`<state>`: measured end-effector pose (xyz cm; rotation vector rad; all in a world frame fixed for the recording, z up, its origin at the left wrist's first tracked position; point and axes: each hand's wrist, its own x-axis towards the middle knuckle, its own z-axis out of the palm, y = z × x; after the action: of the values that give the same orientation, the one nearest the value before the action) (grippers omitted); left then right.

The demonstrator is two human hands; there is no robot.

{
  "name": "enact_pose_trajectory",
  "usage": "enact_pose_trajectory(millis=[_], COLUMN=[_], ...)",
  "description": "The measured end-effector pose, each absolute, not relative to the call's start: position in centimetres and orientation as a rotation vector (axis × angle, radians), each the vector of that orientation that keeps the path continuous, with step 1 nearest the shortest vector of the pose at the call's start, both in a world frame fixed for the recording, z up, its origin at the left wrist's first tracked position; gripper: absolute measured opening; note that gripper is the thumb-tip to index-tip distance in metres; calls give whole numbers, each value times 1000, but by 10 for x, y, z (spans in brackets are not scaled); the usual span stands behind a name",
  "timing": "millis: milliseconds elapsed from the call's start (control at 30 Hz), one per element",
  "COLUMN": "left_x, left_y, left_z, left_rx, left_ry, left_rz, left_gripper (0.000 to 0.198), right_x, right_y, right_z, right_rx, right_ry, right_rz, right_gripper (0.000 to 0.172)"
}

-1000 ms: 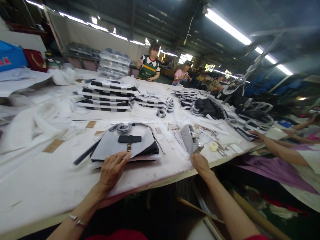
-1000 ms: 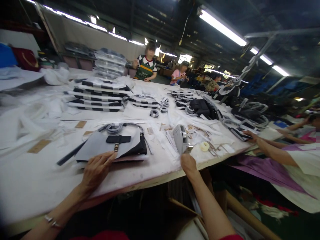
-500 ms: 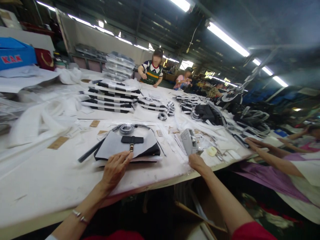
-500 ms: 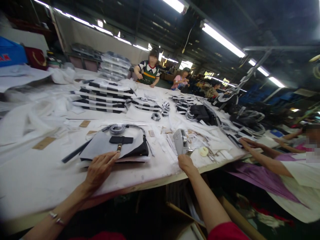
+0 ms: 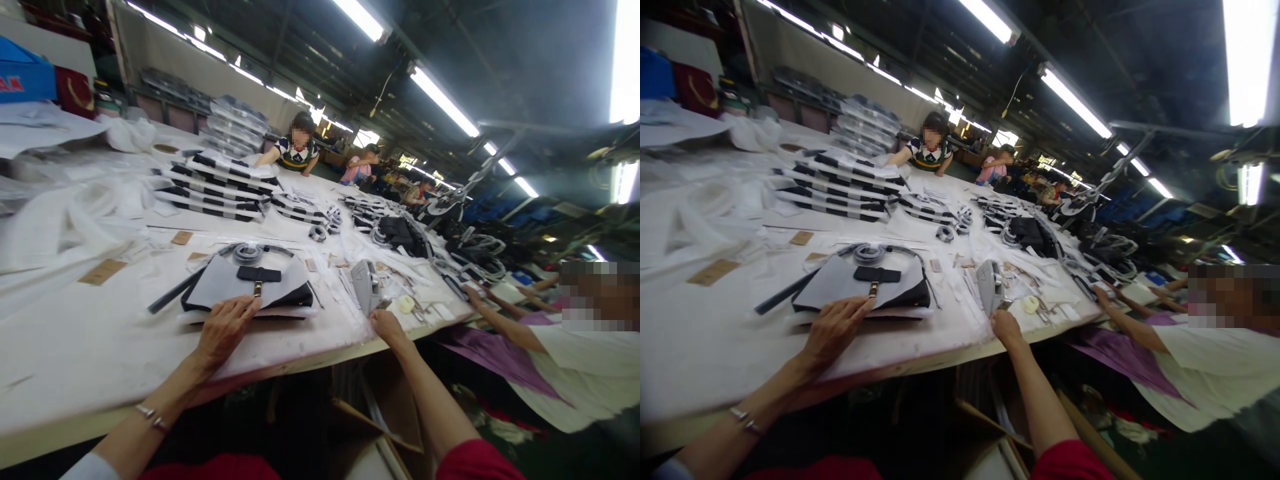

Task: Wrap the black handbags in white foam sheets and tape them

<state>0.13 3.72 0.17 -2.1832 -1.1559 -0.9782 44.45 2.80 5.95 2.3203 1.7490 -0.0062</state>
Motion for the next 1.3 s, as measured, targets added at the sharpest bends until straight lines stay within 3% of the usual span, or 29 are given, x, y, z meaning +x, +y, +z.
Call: enact_pose_trajectory(millis=[100,700,1033,1300], left_x=[2,2,3,3], left_y=[37,38,37,37], left_z=[2,-2,1,1], left_rx=[-2191,-2208,-2196,-2220], left_ry=[-1145,-1180,-1164,-1188], left_rz=[-1001,-972,-979,-1009], left_gripper=[37,39,37,39], right_x=[449,453,445,441], right_y=[26,22,34,50], right_z=[57,43,57,65], right_rx=[2339,2661,2665,2708], right_ry=[1795,1856,2053,2108], right_rz=[-146,-295,-744,-684], right_gripper=[13,21,15,18])
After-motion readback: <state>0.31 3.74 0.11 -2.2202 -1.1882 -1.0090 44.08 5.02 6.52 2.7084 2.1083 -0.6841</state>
